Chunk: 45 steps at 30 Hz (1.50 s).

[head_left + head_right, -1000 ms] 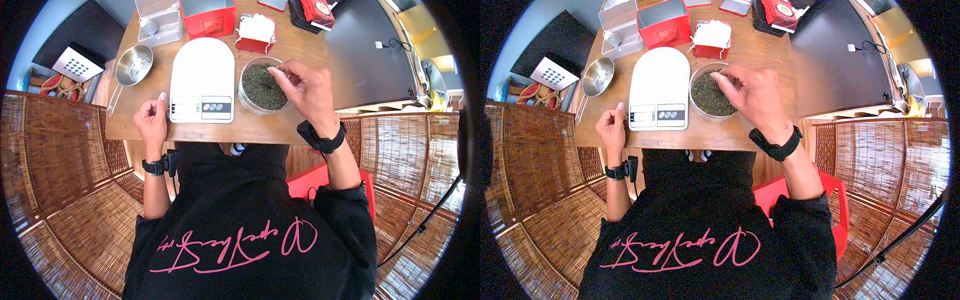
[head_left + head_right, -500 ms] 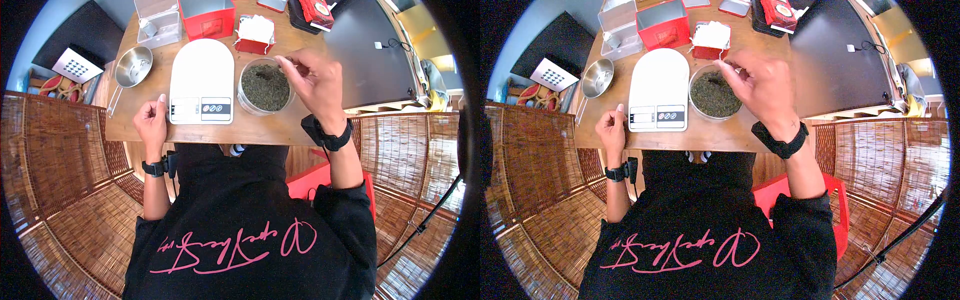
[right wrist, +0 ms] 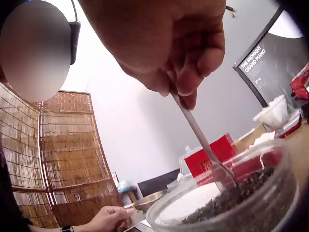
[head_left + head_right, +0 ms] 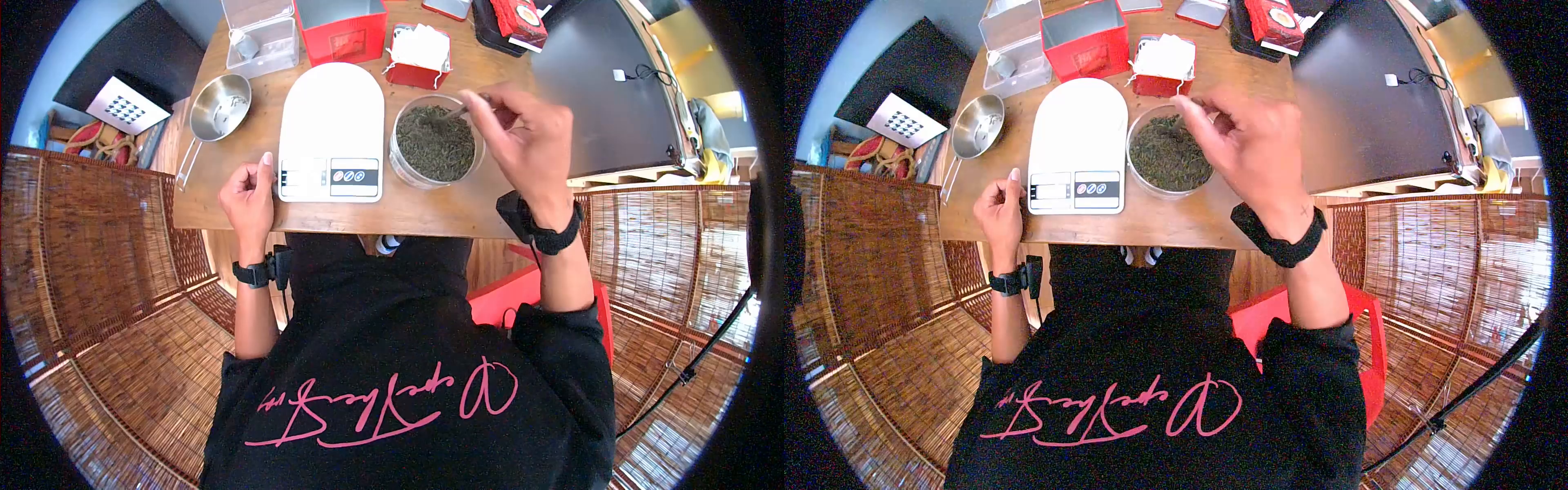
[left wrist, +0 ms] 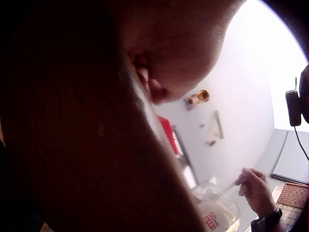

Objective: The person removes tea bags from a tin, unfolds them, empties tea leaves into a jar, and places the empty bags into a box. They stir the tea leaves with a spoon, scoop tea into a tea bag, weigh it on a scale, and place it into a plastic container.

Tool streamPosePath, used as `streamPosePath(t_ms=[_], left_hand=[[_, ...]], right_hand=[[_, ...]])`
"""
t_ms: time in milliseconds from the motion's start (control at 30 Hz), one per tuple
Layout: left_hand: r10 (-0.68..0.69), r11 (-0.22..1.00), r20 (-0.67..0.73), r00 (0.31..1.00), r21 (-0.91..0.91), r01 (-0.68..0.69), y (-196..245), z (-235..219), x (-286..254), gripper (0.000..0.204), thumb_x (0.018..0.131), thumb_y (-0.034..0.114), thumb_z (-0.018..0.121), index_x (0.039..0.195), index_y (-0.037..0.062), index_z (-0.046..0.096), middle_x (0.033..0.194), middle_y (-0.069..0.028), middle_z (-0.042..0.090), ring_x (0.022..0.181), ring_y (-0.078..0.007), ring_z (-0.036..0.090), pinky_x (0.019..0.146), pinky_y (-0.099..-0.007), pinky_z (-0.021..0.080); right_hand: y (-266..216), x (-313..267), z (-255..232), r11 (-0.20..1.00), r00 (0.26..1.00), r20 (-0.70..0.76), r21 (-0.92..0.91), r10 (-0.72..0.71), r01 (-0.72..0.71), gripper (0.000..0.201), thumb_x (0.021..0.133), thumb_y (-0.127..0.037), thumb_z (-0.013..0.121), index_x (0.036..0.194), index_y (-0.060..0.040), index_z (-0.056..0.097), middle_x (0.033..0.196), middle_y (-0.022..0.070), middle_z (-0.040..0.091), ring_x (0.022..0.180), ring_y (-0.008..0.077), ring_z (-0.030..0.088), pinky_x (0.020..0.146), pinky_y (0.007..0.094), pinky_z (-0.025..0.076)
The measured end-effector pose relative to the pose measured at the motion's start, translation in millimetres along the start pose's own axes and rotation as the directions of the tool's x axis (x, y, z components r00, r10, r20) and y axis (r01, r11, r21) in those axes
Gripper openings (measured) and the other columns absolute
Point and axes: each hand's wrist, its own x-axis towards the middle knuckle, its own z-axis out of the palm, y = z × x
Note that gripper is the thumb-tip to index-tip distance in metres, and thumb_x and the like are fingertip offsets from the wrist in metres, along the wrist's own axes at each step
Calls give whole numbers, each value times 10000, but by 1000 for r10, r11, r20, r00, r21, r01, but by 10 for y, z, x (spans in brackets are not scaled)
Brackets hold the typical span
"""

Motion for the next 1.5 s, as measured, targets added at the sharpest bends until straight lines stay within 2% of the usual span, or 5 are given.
streamPosePath(t_ms=[500, 933, 1000, 1433, 1500], left_hand=[[-18, 999, 11, 1000, -42, 18, 32, 8, -8, 344, 976, 200, 736, 702, 16, 640, 623, 56, 534, 583, -17, 421, 537, -204, 325], [-15, 998, 18, 1000, -57, 16, 22, 10, -4, 339, 980, 211, 732, 718, 14, 648, 629, 68, 518, 579, -17, 400, 526, -210, 304], [-12, 998, 18, 1000, -61, 13, 5, 12, -2, 338, 980, 212, 733, 718, 14, 649, 628, 69, 516, 580, -17, 399, 526, -211, 304], [-5, 999, 11, 1000, -50, 5, 35, 16, -5, 335, 981, 203, 732, 714, 19, 650, 626, 72, 507, 587, -18, 401, 531, -209, 311], [3, 999, 13, 1000, -45, -2, 37, 13, 0, 334, 981, 202, 731, 714, 19, 650, 625, 72, 507, 588, -18, 401, 532, -208, 309]], right_hand=[[65, -119, 294, 999, 990, 141, 55, -10, 2, 186, 892, -181, 793, 856, -5, 748, 657, 104, 680, 517, 142, 613, 506, 279, 469], [-87, -13, 6, 998, 998, 38, 20, -60, 59, 140, 888, -133, 792, 870, 0, 754, 672, 62, 705, 542, 119, 637, 532, 250, 495], [-37, -29, 44, 994, 994, 41, 36, -106, 104, 163, 885, -233, 783, 864, -73, 761, 638, 102, 660, 498, 217, 623, 484, 337, 472], [13, -166, 301, 997, 990, 125, 60, -64, 57, 152, 894, -228, 772, 858, -83, 744, 642, 109, 658, 511, 235, 640, 492, 346, 486], [3, -170, 295, 997, 985, 162, 62, -62, 53, 157, 895, -181, 791, 896, -28, 754, 671, 106, 687, 512, 149, 596, 505, 283, 457]])
